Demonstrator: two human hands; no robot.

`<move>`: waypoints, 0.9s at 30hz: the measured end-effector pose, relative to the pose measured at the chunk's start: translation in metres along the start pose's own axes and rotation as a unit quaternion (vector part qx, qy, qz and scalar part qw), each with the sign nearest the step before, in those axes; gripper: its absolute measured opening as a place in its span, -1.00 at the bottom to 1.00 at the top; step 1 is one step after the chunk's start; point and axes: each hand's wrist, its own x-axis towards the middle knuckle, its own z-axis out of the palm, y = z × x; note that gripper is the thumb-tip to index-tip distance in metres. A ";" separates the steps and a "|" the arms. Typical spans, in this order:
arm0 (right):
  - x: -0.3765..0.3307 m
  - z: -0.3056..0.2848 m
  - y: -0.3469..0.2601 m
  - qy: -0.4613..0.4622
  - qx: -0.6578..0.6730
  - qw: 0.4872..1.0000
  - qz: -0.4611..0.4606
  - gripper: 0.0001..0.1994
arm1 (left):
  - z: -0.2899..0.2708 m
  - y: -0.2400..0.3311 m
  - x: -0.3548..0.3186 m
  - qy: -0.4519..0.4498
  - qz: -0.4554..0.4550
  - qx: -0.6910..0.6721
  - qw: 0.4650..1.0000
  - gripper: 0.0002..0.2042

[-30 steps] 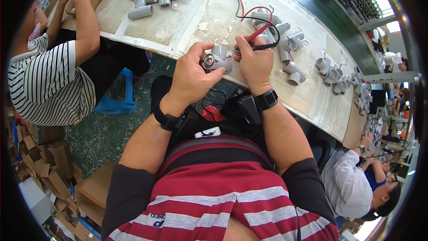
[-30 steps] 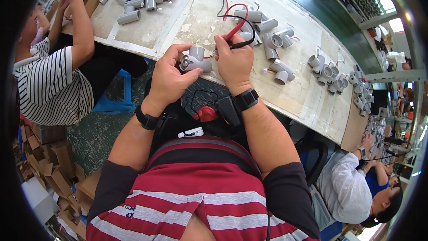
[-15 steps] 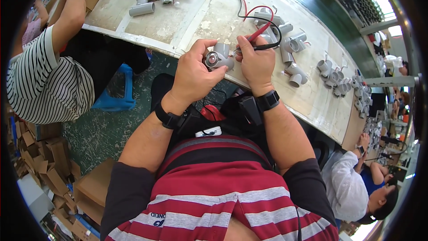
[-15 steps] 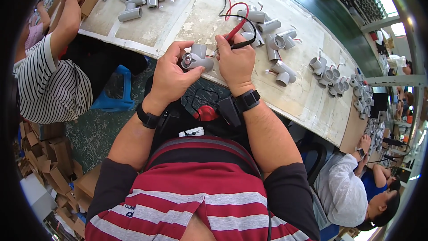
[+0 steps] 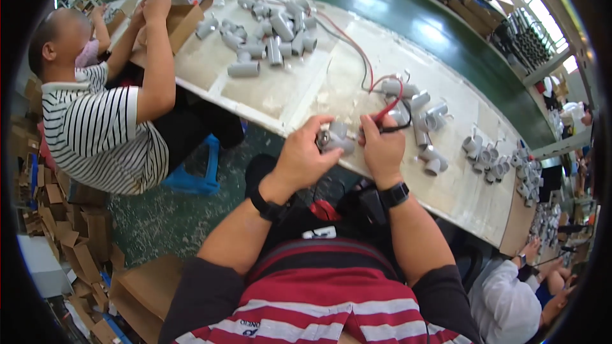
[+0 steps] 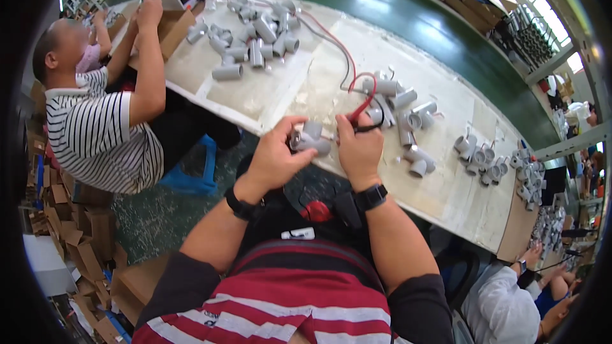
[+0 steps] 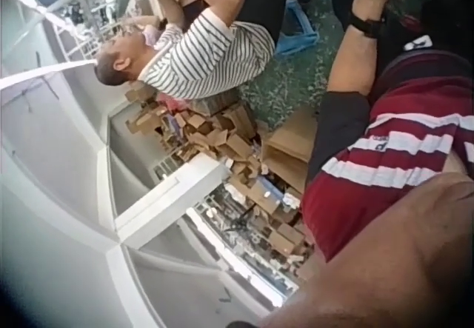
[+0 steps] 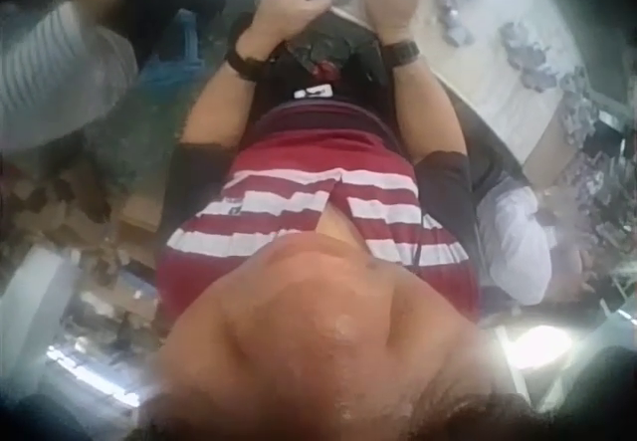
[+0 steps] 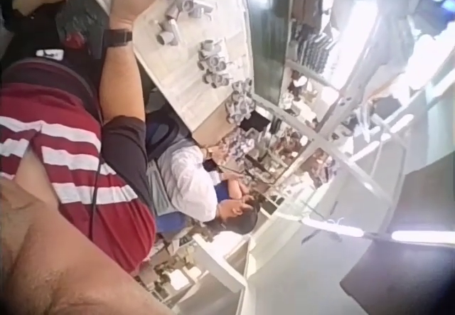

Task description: The person tests plastic components by picking them up one at a time, touching a red probe and a black probe to the internal contacts, and setting them back on the table.

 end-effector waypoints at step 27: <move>0.047 -0.079 -0.078 0.026 0.110 0.994 0.008 -0.79 | -0.004 0.004 0.082 0.111 0.289 0.419 0.854 -0.58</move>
